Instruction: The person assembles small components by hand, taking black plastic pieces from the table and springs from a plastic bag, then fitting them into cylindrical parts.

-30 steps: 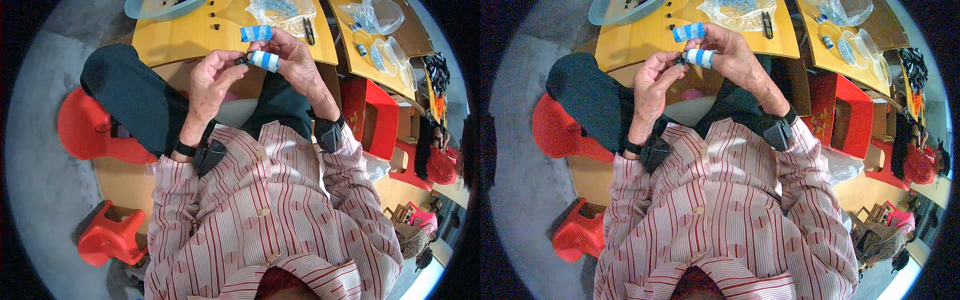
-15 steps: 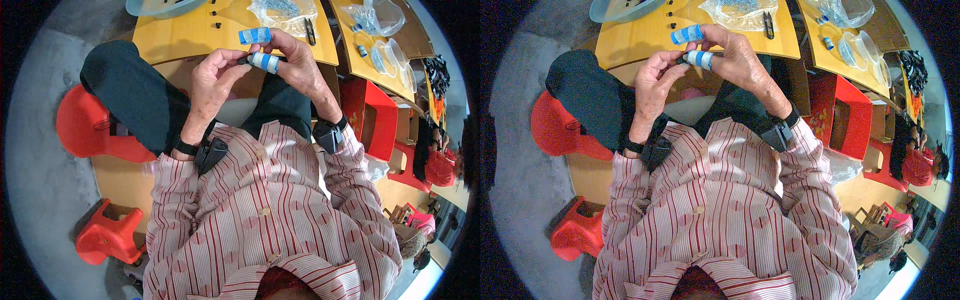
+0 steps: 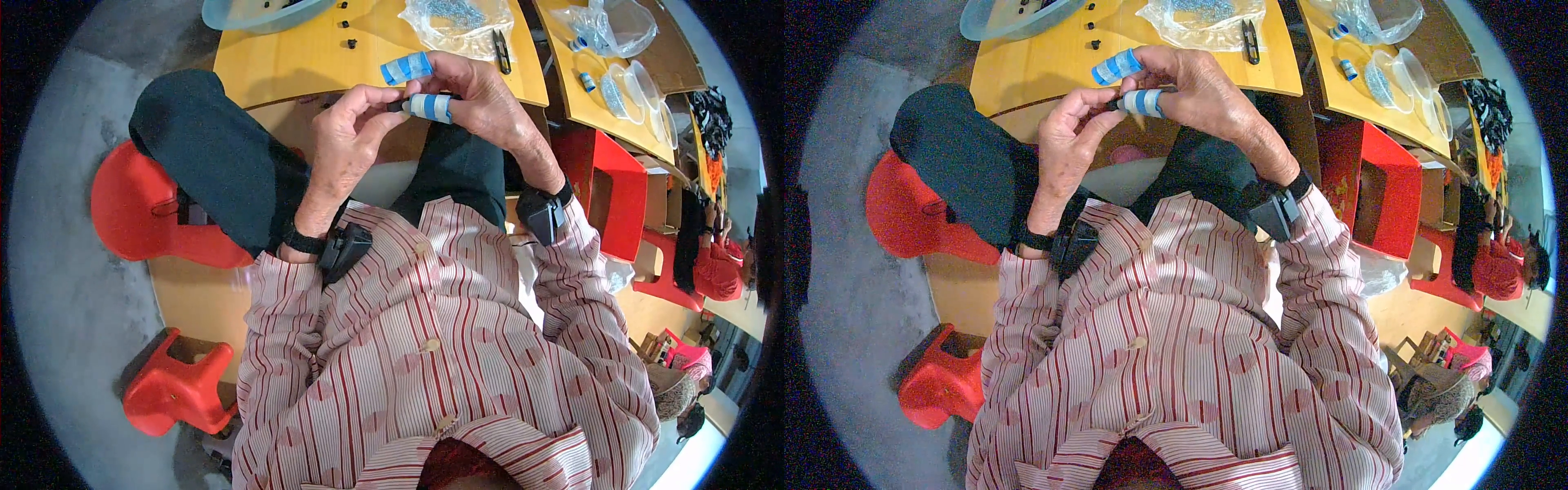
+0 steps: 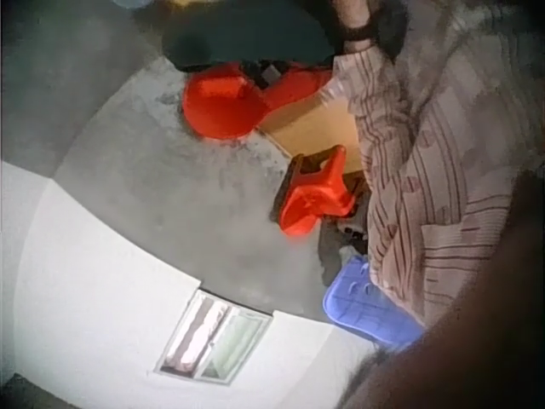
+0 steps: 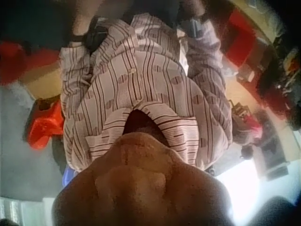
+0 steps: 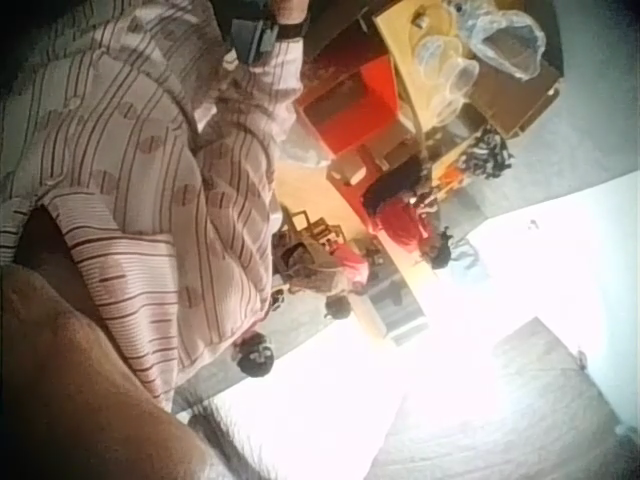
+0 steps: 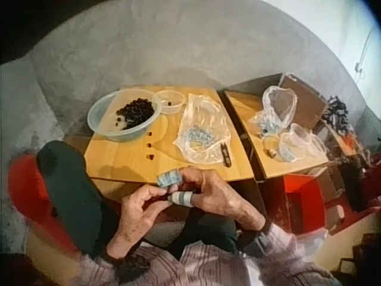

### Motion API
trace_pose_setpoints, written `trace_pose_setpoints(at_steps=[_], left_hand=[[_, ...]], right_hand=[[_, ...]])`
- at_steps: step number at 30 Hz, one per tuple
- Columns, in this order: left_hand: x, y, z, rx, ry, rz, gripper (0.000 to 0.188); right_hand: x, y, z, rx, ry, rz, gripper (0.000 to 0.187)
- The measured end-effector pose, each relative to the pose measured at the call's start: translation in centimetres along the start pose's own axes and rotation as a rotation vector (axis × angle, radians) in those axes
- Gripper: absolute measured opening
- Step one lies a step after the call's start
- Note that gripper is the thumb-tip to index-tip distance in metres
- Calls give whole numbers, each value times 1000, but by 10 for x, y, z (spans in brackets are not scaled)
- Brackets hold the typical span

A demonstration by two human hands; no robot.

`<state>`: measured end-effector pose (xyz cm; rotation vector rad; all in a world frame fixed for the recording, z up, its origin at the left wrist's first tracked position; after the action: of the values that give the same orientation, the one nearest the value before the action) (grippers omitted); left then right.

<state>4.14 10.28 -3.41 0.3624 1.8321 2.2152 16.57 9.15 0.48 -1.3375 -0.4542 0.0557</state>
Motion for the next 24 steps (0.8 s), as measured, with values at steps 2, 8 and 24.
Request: trace_pose_setpoints(at_steps=[2, 8, 24], left_hand=[[1, 2, 0, -11, 8, 26, 18], [-4, 4, -1, -17, -38, 169, 20], [-2, 21, -4, -160, 19, 284, 16]], right_hand=[[0, 1, 1, -19, -19, -15, 25], [0, 5, -2, -21, 18, -36, 26], [1, -2, 5, 75, -59, -202, 35]])
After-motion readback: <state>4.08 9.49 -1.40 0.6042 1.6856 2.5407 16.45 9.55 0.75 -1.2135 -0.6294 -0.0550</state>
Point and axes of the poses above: each hand's wrist, its own z-axis towards the middle knuckle, its own x-axis out of the back of the hand, y = z × x, the point moved 9 cm from there along z, towards the middle knuckle, and after that the axes turned 2 degrees about x, right-handed, at the moved point
